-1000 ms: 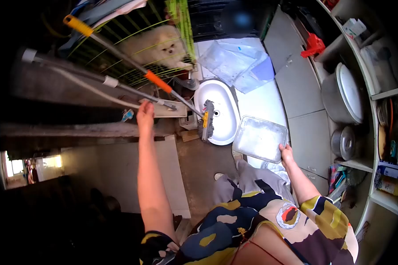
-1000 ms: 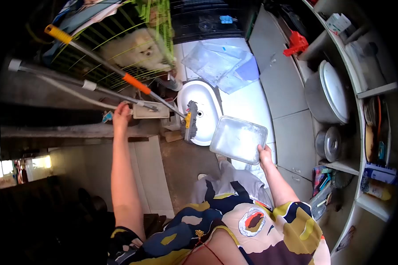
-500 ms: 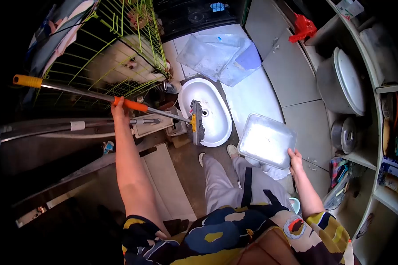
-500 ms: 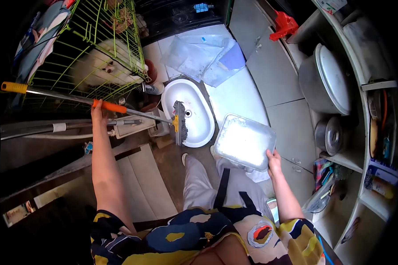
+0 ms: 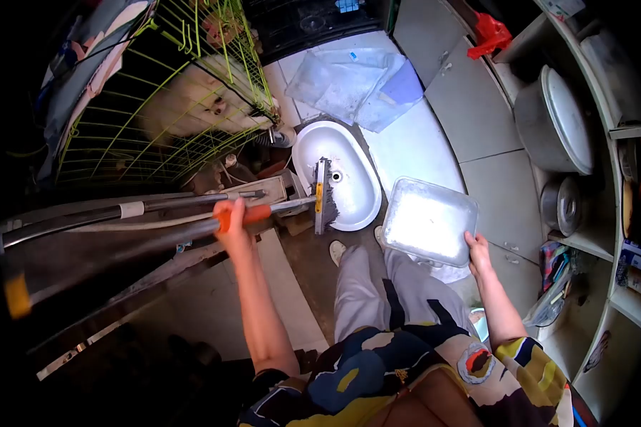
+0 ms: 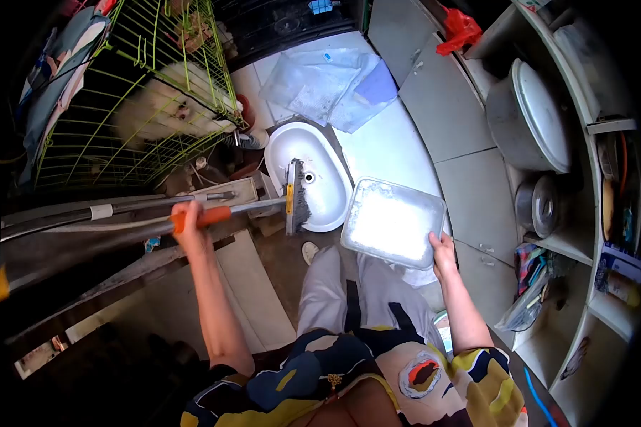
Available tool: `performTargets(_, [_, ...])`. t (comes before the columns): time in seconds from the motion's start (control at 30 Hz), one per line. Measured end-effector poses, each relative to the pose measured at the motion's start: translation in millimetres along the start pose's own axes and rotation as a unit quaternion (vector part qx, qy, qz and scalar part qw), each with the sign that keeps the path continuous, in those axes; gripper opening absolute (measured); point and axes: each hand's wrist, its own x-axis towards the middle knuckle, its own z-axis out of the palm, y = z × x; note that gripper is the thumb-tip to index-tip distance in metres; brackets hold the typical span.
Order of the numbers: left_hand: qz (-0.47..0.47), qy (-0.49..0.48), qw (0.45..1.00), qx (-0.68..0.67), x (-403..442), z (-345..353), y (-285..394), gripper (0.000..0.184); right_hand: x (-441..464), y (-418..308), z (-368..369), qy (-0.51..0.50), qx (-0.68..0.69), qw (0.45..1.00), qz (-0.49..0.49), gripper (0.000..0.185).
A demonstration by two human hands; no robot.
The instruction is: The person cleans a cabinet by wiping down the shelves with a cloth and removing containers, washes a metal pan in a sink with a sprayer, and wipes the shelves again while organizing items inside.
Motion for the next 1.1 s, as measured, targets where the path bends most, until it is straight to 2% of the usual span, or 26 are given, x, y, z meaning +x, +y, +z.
performTargets(0.13, [0.051, -0.028, 0.998, 0.01, -33.6, -13.0, 104.8, 0.02, 13.8, -0.3, 7.0, -0.03, -0.02, 0.999, -0.002, 0.035])
performTargets(0.23, [0.087, -0.033, 0.995, -0.021, -34.0, -32.5, 141.7, 0.022, 19.8, -5.8, 17.3, -0.059, -0.022, 0.998, -0.003, 0.034])
performTargets(0.4, [0.089, -0.052, 0.995, 0.004, -62.3, -43.5, 160.3, 0.023, 19.0, -25.0, 34.0, -0.062, -0.049, 0.997, -0.013, 0.033])
performTargets(0.47, [0.085, -0.025, 0.996, 0.007, -68.2, -62.0, 165.2, 0.024, 29.6, -28.7, 35.0, -0.127, -0.019, 0.992, -0.014, 0.032])
performTargets(0.53, [0.081, -0.01, 0.997, 0.015, -68.9, -75.7, 168.2, 0.024, 40.9, -32.7, 34.2, -0.13, -0.032, 0.991, -0.006, 0.031])
performTargets(0.77, [0.058, -0.061, 0.996, 0.029, -51.5, -106.7, 149.1, 0.024, 48.5, -34.9, 36.4, -0.123, -0.055, 0.991, -0.007, 0.031])
performTargets(0.9, [0.009, -0.131, 0.991, 0.032, -32.6, -118.8, 141.7, 0.022, 42.5, -45.2, 44.1, -0.118, -0.073, 0.99, -0.001, 0.033])
performTargets(0.97, [-0.044, -0.15, 0.983, 0.094, -21.5, -118.4, 139.9, 0.02, 37.6, -46.6, 48.8, -0.115, -0.079, 0.99, 0.004, 0.034])
performTargets(1.0, [-0.061, -0.12, 0.982, 0.134, -14.6, -129.0, 134.9, 0.01, 36.4, -47.2, 52.0, -0.114, -0.073, 0.991, 0.002, 0.034])
performTargets(1.03, [-0.06, -0.119, 0.982, 0.132, -8.4, -138.9, 127.6, 0.01, 36.9, -47.8, 54.2, -0.114, -0.065, 0.991, 0.0, 0.034])
performTargets(1.1, [-0.009, 0.076, 0.954, 0.291, 4.2, -165.5, 103.9, 0.011, 38.8, -45.1, 58.6, -0.115, -0.065, 0.991, 0.001, 0.033])
